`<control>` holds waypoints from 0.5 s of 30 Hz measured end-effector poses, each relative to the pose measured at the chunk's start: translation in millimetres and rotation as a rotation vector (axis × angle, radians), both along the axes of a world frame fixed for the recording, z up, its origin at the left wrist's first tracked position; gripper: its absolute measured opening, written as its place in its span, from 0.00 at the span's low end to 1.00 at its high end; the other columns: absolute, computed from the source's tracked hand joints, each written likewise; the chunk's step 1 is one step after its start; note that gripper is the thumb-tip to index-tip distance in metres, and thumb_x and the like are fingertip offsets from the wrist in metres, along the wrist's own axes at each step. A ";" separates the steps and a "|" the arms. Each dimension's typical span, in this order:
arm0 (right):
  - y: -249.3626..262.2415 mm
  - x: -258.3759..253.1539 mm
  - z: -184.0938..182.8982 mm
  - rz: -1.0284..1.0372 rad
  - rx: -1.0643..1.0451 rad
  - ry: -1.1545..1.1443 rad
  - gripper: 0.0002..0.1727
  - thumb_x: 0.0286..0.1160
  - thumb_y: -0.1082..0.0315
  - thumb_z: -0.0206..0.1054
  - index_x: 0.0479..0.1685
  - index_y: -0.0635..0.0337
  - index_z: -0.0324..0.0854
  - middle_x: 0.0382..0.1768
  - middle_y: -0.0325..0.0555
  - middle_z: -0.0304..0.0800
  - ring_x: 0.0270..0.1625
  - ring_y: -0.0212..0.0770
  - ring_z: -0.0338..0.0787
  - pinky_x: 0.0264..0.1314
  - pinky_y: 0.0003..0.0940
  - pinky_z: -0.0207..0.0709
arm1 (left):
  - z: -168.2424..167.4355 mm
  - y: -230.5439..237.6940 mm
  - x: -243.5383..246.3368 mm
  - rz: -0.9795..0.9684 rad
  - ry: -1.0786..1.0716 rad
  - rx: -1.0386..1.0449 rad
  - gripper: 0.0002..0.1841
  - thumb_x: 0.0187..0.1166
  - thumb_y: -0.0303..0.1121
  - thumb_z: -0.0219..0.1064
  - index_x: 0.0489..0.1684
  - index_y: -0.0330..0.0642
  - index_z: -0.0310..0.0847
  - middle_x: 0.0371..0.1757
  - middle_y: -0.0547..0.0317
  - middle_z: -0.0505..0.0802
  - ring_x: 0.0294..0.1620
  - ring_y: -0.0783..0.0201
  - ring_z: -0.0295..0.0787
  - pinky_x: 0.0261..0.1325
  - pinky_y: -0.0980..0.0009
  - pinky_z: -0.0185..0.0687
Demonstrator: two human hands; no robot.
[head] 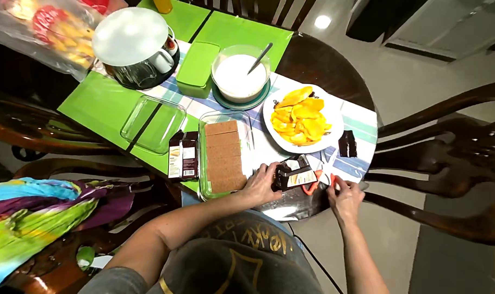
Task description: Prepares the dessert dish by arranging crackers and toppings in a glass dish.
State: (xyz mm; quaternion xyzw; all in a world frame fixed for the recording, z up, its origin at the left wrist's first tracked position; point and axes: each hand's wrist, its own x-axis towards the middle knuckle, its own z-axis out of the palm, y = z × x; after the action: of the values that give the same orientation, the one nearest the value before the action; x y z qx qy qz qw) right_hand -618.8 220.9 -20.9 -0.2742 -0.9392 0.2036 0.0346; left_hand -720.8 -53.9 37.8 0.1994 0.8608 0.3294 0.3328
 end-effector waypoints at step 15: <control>-56.1 -23.7 86.5 0.249 0.074 0.425 0.22 0.82 0.64 0.60 0.67 0.73 0.82 0.65 0.77 0.81 0.69 0.75 0.80 0.73 0.63 0.72 | -9.0 -157.7 -33.9 0.084 0.434 -0.118 0.14 0.86 0.32 0.61 0.59 0.41 0.90 0.63 0.47 0.90 0.70 0.47 0.83 0.75 0.50 0.77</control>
State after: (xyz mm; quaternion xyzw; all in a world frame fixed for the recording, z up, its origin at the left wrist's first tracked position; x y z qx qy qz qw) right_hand -642.4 164.8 65.6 -0.1058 -0.9443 0.2247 0.2159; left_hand -754.7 -211.6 28.8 0.2100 0.9374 0.2416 0.1369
